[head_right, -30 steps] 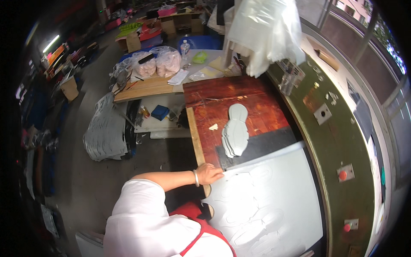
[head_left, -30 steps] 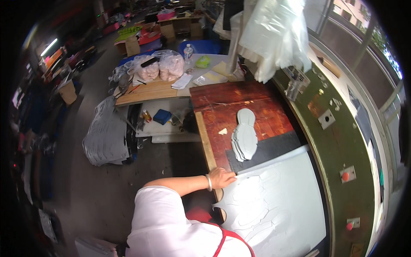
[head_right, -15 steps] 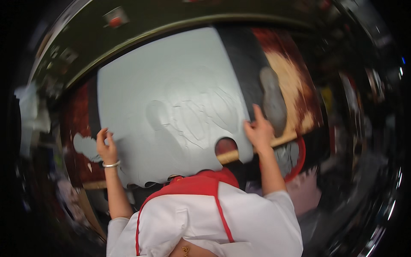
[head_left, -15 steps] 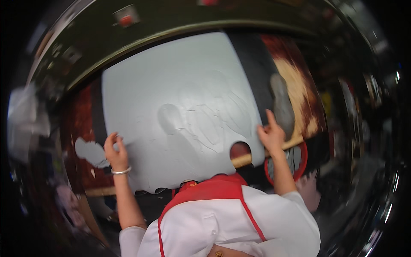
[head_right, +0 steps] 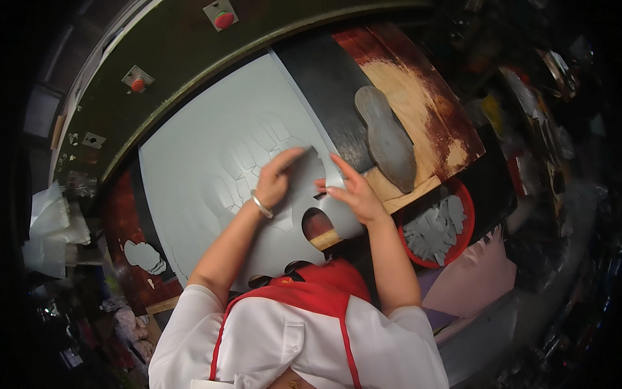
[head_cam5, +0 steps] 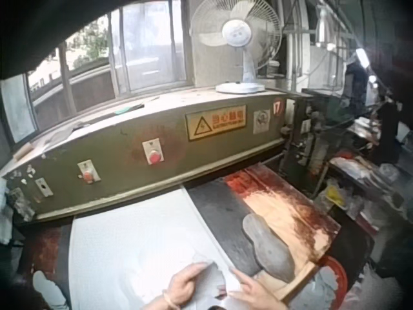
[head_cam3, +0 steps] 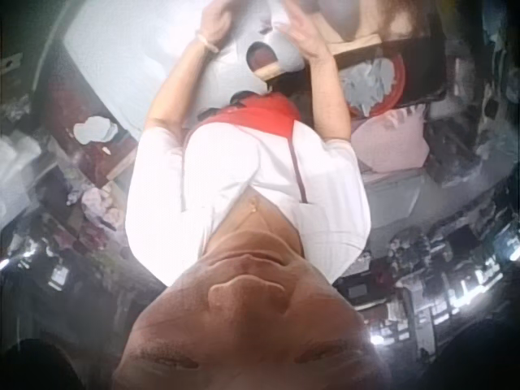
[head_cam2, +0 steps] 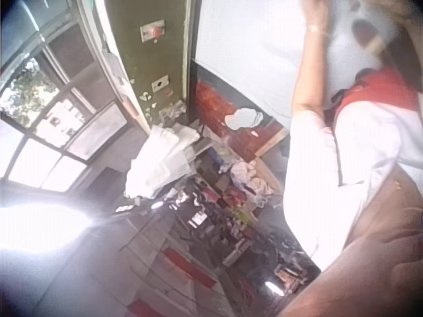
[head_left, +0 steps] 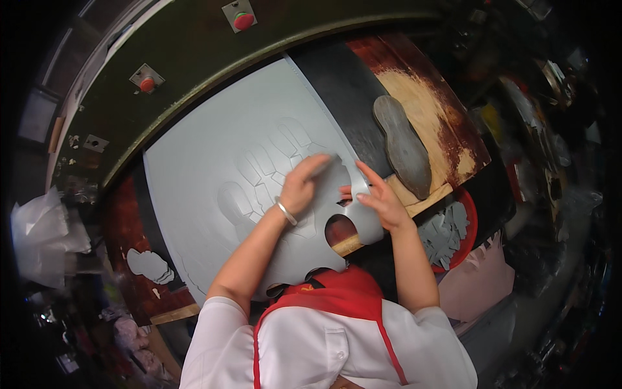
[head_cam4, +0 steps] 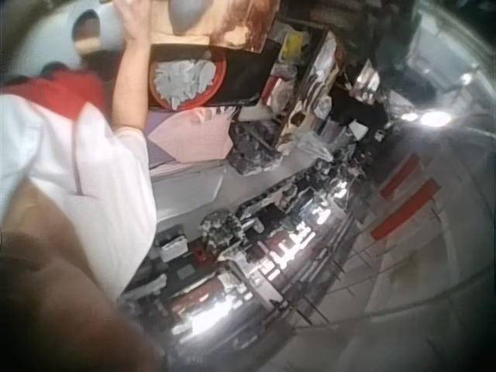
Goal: The person unpacks a plastic bag of grey shoe insoles, places them on a table, and then uses a hydraulic cutting machine to cut out insole shapes from a sheet of grey material. The cut pieces are removed and stacked.
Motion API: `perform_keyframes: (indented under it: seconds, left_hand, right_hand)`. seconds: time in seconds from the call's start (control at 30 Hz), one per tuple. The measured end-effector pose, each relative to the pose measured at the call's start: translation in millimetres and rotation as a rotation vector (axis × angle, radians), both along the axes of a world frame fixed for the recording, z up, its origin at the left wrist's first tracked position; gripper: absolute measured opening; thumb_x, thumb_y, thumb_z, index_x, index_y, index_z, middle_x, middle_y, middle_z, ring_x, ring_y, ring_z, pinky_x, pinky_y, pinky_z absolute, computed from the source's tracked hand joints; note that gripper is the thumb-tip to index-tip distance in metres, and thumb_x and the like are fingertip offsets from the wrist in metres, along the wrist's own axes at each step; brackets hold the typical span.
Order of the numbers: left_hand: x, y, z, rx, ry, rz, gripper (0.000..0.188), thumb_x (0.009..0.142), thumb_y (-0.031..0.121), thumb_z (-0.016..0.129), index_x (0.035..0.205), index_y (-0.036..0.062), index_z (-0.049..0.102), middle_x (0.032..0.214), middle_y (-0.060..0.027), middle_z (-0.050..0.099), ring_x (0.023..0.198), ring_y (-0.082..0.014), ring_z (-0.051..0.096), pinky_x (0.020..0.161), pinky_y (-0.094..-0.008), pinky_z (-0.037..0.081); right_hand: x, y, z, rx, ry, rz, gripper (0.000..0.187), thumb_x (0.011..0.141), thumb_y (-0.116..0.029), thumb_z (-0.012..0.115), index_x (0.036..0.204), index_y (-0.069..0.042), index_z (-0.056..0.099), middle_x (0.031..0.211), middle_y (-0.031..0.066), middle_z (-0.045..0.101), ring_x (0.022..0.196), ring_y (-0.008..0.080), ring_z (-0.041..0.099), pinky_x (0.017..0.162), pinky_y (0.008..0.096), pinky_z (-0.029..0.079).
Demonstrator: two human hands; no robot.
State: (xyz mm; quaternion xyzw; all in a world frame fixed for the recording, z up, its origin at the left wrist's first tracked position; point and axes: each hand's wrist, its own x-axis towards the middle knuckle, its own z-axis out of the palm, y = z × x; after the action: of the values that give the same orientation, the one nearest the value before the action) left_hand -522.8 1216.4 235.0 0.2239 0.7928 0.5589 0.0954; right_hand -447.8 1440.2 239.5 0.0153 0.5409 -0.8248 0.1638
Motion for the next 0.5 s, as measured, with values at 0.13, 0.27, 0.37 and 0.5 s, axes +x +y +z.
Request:
perform_keyframes:
  seconds: [0.13,0.27,0.37,0.5]
  left_hand:
    - [-65.3,-74.3,64.0,0.311,0.149,0.75,0.041,0.096,0.034,0.053,0.108,-0.0054,0.06,0.099,-0.0124,0.065,0.083,-0.0208,0.06,0.073,-0.0335,0.048]
    - [-83.3,-134.9,120.4,0.529,0.551,0.528,0.027,0.099,0.018,0.047,0.105,-0.004,0.061,0.107,-0.0106,0.065,0.097,-0.0157,0.061,0.084,-0.0315,0.051]
    - [-50.3,-137.6,121.5,0.031,0.652,0.598,0.02,0.095,0.008,0.052,0.112,0.0007,0.062,0.109,-0.0119,0.066,0.101,-0.0184,0.062,0.085,-0.0314,0.051]
    - [22.6,-84.9,61.9,-0.414,0.781,-0.106,0.071,0.053,-0.014,0.048,0.12,0.0078,0.06,0.128,-0.0116,0.056,0.125,-0.0298,0.048,0.106,-0.048,0.037]
  right_hand:
    - [40.9,3.5,16.3,0.696,0.121,-0.288,0.06,0.08,-0.006,0.069,0.135,-0.001,0.045,0.113,0.0147,0.062,0.103,0.0178,0.06,0.089,0.0311,0.049]
    - [74.3,-20.9,15.9,0.563,0.131,0.023,0.037,0.083,-0.003,0.067,0.118,0.002,0.057,0.107,0.0112,0.062,0.098,0.0158,0.061,0.085,0.0285,0.052]
    - [64.6,-47.4,-7.8,0.311,0.071,0.283,0.036,0.082,-0.006,0.07,0.115,0.002,0.059,0.107,0.0092,0.06,0.102,0.0132,0.059,0.089,0.0279,0.049]
    - [43.7,-58.1,-43.2,-0.33,-0.297,0.302,0.018,0.087,-0.012,0.062,0.098,0.002,0.061,0.09,0.0069,0.06,0.081,0.0123,0.055,0.072,0.0267,0.046]
